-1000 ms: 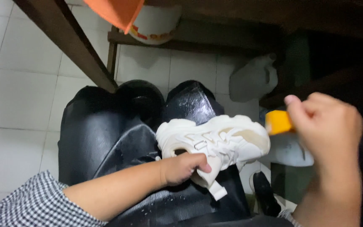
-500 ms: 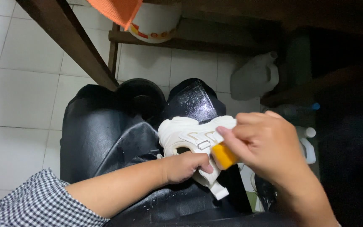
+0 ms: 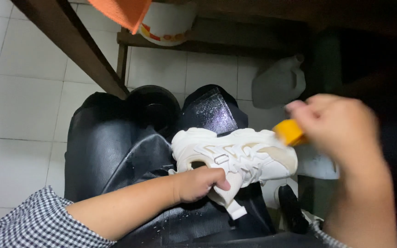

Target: The person scrubs a white sneaker with a yellow brush, focusing on the upper and laces. They then wipe the shoe with a yellow cloth to remove excess moisture.

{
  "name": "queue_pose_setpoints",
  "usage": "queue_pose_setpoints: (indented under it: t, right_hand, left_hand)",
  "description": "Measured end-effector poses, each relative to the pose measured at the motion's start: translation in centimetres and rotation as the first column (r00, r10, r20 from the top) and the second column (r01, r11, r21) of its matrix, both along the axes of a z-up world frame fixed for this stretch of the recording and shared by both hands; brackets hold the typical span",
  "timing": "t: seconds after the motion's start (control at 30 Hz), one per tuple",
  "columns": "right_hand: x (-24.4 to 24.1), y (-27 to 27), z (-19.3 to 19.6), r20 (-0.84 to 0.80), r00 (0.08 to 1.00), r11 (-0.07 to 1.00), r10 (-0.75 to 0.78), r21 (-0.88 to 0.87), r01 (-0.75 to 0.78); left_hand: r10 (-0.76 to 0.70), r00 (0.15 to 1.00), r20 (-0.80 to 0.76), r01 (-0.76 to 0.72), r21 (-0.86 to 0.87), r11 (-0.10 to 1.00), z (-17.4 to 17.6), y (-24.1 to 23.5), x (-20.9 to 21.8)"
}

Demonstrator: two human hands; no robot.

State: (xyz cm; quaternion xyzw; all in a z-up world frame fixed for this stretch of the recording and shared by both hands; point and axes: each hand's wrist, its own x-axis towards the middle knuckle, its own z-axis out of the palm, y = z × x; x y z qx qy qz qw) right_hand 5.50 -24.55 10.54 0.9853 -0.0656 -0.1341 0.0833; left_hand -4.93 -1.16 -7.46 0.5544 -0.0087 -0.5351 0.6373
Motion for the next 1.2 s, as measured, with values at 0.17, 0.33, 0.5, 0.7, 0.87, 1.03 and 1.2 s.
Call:
queue_pose_setpoints:
  t: [0.17, 0.33, 0.5, 0.7, 0.87, 1.03, 1.2]
  right_hand:
    - [-3.4, 1.1, 1.5, 0.441, 0.847, 0.904, 0.298, 0.155, -0.398]
    - [-3.8, -0.4, -3.1, 0.389, 0.774, 0.771, 0.499, 0.208, -0.602]
    - [-2.1, -5.5, -1.0, 0.488, 0.873, 0.853, 0.031, 0.443, -0.277]
    - [-4.5, 0.7, -3.1, 0.586, 0.666, 0.706, 0.462, 0.212, -0.676]
    - [-2.6, -7.0, -5.1, 0.677, 0.694, 0.908, 0.245, 0.091, -0.409]
    - [-4.7, 1.7, -3.3, 0.680, 0.652, 0.575, 0.336, 0.400, -0.714]
    - [0.5, -12.6, -11.0, 0.664, 0.670, 0.932, 0.333, -0.124, -0.340]
  left_hand:
    - [0.217, 0.880, -0.423, -0.388, -0.373, 0.843, -1.2, -0.1, 0.6]
    - [0.265, 0.836, -0.481, -0.480, -0.406, 0.778, 0.7, 0.3, 1.8]
    - [0.255, 0.794, -0.552, -0.529, -0.420, 0.738, 1.7, 0.9, 2.1]
    - [0.291, 0.805, -0.518, -0.571, -0.542, 0.617, 2.7, 0.8, 3.9]
    - [0.283, 0.745, -0.604, -0.619, -0.467, 0.632, 3.7, 1.5, 6.1]
    - [0.226, 0.728, -0.647, -0.630, -0.502, 0.593, 3.6, 1.8, 7.3]
    - [0.195, 0.692, -0.695, -0.648, -0.478, 0.594, 4.0, 2.4, 8.2]
